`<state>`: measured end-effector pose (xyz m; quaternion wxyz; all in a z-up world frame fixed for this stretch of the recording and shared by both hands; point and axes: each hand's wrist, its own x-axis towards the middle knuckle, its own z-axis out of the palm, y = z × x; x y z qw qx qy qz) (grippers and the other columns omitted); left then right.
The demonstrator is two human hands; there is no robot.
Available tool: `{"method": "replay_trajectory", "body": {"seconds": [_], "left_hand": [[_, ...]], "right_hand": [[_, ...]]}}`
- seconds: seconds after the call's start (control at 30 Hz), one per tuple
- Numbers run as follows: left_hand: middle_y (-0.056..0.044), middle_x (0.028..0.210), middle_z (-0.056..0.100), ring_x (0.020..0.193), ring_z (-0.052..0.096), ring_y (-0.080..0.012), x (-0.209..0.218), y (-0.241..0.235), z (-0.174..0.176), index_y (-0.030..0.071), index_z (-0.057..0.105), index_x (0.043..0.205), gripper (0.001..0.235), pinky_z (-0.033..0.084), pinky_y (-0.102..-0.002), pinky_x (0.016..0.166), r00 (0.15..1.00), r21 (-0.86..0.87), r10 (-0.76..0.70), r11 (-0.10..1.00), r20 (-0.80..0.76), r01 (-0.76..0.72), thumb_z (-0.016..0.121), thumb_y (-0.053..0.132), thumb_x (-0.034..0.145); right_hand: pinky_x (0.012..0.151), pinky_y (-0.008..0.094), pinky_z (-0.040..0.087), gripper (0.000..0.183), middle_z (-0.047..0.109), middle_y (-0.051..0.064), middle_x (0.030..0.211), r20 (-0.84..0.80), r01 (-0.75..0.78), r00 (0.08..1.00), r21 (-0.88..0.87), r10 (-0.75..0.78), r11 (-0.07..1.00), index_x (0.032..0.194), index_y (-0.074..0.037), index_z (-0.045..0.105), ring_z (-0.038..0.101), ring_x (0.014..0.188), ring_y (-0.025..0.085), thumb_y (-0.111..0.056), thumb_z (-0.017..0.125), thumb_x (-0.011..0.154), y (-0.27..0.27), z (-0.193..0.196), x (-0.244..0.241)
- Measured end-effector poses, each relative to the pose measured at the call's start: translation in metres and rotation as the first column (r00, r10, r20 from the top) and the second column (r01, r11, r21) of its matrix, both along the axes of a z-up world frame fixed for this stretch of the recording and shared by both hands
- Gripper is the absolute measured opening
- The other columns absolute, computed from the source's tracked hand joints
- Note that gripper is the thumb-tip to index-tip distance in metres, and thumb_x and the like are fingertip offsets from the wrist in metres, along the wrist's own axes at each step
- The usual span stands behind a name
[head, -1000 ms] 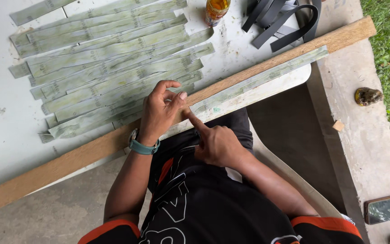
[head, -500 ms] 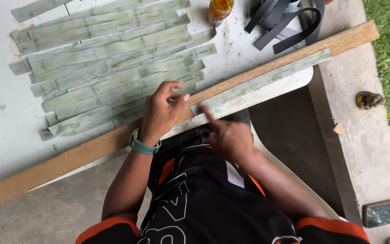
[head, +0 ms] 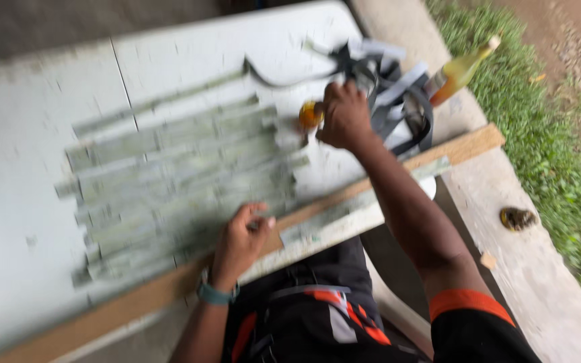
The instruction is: The person repeatedly dips a finger into a small jar of amber glue and spreads it along the length of individual fabric strips laid on a white table. The person handles each strip one at a time, applying glue and then setting it aside.
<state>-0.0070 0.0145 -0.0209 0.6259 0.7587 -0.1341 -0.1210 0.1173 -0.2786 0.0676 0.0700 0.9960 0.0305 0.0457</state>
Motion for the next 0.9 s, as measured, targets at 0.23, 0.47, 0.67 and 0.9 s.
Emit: {"method": "replay_trajectory", "body": {"seconds": [0.23,0.47,0.67,0.9], "left_hand": [[-0.006,0.082,0.078,0.069,0.064,-0.0082,0.009,-0.001,-0.004,0.005,0.066,0.119,0.035,0.053,-0.026,0.063,0.997,0.005,-0.027,1.000,-0.068,0.027,0.076,0.024,0.091],[-0.005,0.091,0.076,0.073,0.063,-0.0050,0.006,0.005,-0.015,0.004,0.065,0.122,0.036,0.051,-0.024,0.062,0.991,-0.069,-0.050,0.997,-0.125,0.041,0.074,0.025,0.094],[-0.006,0.090,0.076,0.072,0.060,-0.0053,0.005,0.002,-0.004,0.004,0.065,0.121,0.034,0.048,-0.024,0.062,0.995,-0.027,-0.070,0.997,-0.068,0.068,0.075,0.024,0.095],[-0.007,0.090,0.076,0.072,0.064,-0.0068,0.006,0.000,0.005,0.003,0.063,0.121,0.034,0.051,-0.024,0.064,0.998,-0.029,-0.054,0.998,0.015,0.055,0.076,0.022,0.096]], "right_hand": [[0.099,0.043,0.038,0.027,0.055,0.005,0.128,-0.105,0.078,0.992,0.097,-0.067,0.992,0.104,-0.021,0.079,0.048,0.121,0.027,-0.019,0.073,0.078,0.004,-0.008,0.017],[0.061,0.034,0.052,0.081,0.070,0.007,0.108,-0.119,0.123,0.992,0.744,-0.051,0.656,0.152,-0.016,0.051,0.054,0.068,0.023,-0.003,0.080,0.077,-0.040,0.041,-0.124],[0.065,0.033,0.061,0.107,0.076,0.018,0.091,-0.558,0.556,0.827,0.797,-0.063,0.237,0.163,-0.015,0.019,0.071,0.066,0.019,-0.002,0.072,0.071,-0.047,0.018,-0.221],[0.072,0.033,0.062,0.108,0.079,0.013,0.078,-0.580,0.519,0.813,0.695,-0.038,0.498,0.164,-0.020,0.018,0.079,0.072,0.020,-0.004,0.072,0.073,0.030,0.015,-0.228]]}}
